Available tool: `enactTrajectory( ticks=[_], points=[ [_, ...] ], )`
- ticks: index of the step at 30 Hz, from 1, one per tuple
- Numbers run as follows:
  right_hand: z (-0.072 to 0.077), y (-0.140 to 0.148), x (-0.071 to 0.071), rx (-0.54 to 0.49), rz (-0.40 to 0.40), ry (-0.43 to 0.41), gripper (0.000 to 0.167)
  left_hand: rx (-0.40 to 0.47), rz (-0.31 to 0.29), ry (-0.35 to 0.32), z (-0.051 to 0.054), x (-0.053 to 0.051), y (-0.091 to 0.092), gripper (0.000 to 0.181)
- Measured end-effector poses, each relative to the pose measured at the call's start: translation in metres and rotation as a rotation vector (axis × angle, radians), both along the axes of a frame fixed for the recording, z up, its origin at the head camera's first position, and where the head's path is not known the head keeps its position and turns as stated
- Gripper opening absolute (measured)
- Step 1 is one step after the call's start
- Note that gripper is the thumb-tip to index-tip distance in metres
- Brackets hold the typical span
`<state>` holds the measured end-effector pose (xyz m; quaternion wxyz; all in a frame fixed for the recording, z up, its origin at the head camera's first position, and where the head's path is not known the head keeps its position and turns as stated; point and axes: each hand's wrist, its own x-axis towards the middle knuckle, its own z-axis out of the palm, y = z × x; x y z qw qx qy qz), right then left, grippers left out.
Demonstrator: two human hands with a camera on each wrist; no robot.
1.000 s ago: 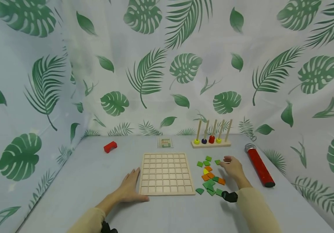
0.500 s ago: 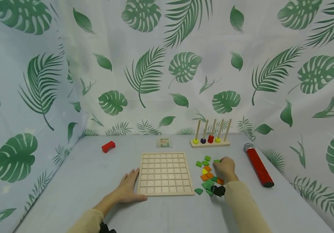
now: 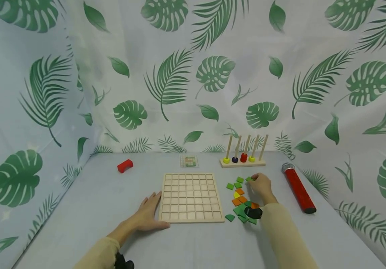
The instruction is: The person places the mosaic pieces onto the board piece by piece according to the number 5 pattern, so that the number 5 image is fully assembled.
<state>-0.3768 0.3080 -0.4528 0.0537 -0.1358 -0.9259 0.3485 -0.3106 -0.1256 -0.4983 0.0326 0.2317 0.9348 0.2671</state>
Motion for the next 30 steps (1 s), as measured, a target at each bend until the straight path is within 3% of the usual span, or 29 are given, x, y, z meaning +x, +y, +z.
enactTrajectory(
  ticks=[8,16,23,30],
  points=[
    [0.004,-0.030,-0.021,-0.002,0.233,0.123,0.029,0.002,-0.052,-0.001,0.008,-0.007,0.003,0.113],
    [-0.009,-0.076,-0.035,0.030,0.390,0.227,0.024,0.031,-0.051,-0.023,0.010,-0.004,0.002,0.112],
    [-0.028,-0.103,-0.043,0.127,0.488,0.211,0.024,0.042,-0.074,-0.040,0.002,0.002,0.000,0.110],
    [-0.022,-0.123,-0.046,0.164,0.619,0.239,0.017,0.037,-0.058,-0.028,0.003,-0.002,-0.004,0.111]
  ],
)
